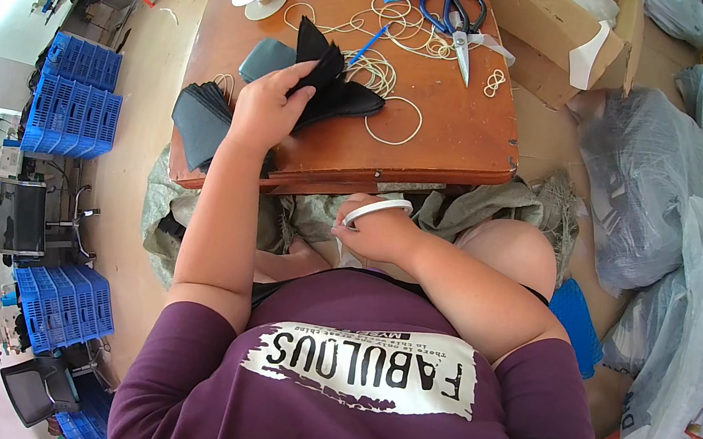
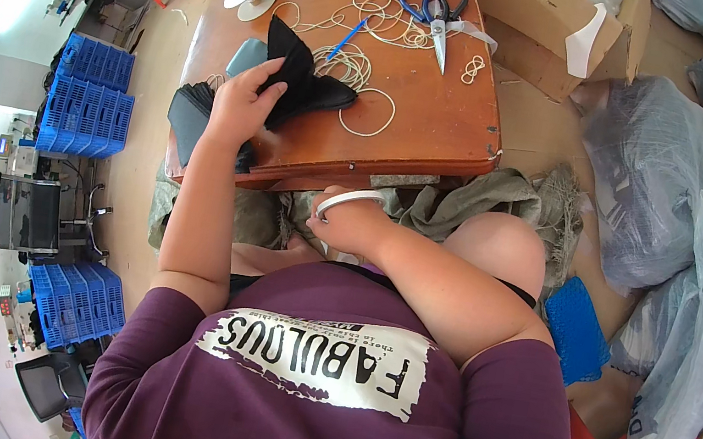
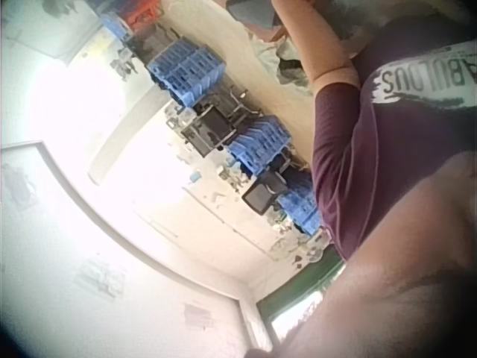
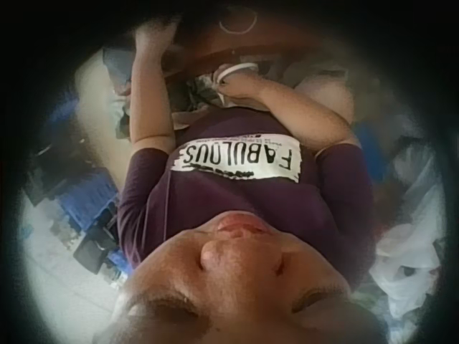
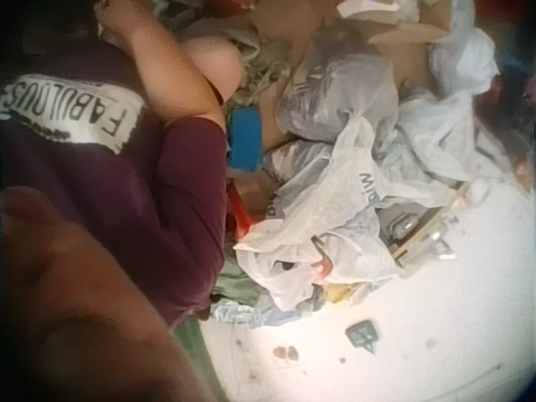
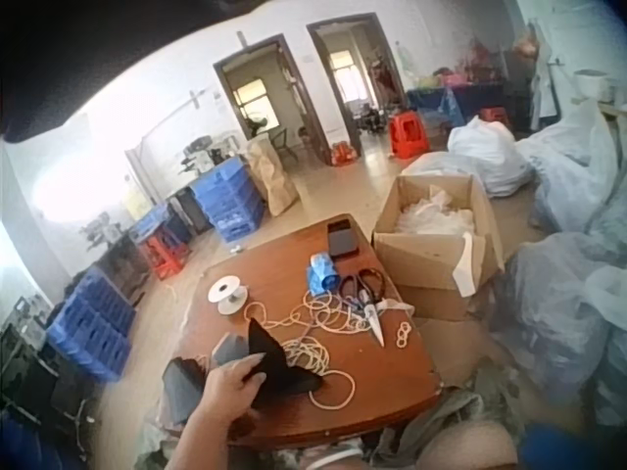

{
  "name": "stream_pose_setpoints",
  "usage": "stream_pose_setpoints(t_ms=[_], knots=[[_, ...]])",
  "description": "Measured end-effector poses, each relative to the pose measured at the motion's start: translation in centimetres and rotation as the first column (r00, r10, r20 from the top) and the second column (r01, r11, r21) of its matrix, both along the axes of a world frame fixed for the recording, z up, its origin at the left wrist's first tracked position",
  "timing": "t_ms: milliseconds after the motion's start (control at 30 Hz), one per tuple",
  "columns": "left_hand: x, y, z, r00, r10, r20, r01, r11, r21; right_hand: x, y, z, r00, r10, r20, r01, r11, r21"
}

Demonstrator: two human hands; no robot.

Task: The recorder bundles black shoe upper components using rubber bands and adhesive tape.

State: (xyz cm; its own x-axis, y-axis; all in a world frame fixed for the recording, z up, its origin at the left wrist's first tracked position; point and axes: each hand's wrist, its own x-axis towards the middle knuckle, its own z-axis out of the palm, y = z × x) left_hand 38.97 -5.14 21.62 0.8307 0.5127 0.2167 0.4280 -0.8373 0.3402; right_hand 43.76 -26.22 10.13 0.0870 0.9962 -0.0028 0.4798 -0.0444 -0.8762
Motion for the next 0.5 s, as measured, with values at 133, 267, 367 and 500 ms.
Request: stream_pose_setpoints(t_ms=[133, 267, 367, 500], knots=[[-0.4, 2.7, -1.3, 0.997, 0.042, 0.071, -0.029, 0.984, -0.177, -0.1, 0.1, -0.1, 1.0, 0.006, 0.002, -0.006, 1.0, 0.007], [-0.8, 4.3, -2.6, 0.987, 0.073, 0.14, -0.024, 0.947, -0.319, -0.1, 0.0, 0.2, 1.0, 0.002, 0.027, -0.001, 1.0, -0.016], [-0.8, 4.2, -2.3, 0.981, 0.074, 0.179, 0.005, 0.914, -0.407, -0.1, 0.0, -0.2, 1.0, -0.015, -0.008, 0.015, 0.999, -0.029], [-0.7, 2.6, -0.7, 0.988, 0.121, 0.1, -0.069, 0.906, -0.418, 0.0, -0.1, -0.2, 0.999, -0.034, -0.028, 0.036, 0.996, 0.084]])
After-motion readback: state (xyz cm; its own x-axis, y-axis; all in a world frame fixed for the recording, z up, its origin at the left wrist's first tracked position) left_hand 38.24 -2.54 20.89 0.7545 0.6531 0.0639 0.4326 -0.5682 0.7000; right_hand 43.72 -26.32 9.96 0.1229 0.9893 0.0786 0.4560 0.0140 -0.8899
